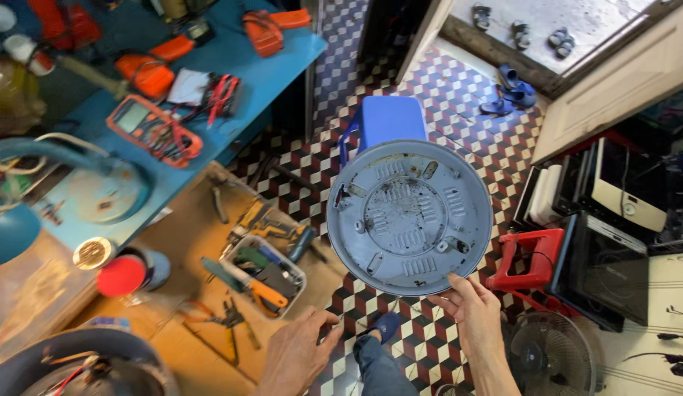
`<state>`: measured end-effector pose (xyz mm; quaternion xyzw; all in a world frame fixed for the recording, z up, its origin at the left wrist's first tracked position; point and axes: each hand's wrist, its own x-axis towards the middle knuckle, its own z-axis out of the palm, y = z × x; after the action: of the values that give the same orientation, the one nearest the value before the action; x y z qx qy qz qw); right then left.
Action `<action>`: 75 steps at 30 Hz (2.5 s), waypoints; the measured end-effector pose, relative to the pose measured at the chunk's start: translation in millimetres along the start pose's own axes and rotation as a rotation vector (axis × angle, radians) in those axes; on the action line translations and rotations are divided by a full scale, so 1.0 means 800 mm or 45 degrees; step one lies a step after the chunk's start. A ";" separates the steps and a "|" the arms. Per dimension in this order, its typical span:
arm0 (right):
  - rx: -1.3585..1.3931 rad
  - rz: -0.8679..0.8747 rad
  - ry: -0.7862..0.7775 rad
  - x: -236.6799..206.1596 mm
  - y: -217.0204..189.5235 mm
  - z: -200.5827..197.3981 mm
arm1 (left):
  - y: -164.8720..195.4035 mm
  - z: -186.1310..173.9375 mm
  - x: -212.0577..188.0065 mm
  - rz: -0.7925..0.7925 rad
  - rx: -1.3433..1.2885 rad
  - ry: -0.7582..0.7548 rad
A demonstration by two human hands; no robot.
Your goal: The person uses a cordless drill to remove screws from the base of a small appliance, then uses pliers to detach a wire connector. They remove the base cover, place it outside, and wipe the internal wiring with a tissue.
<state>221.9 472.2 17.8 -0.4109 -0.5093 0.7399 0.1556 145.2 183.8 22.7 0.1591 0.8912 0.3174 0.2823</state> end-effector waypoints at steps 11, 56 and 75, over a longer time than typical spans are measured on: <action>0.309 -0.023 0.070 0.255 -0.116 -0.243 | 0.232 0.177 0.212 -0.092 0.136 -0.068; 0.483 0.131 0.266 1.627 -0.754 -0.473 | 1.099 0.285 1.494 -0.019 0.087 -0.172; 0.473 0.198 0.329 2.104 -0.914 -0.410 | 1.212 0.212 2.036 0.070 0.056 -0.244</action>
<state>-697.2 2085.8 -141.4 -0.5046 -0.3070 0.7719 0.2351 -937.7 1742.9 -104.9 0.2192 0.8623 0.2886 0.3537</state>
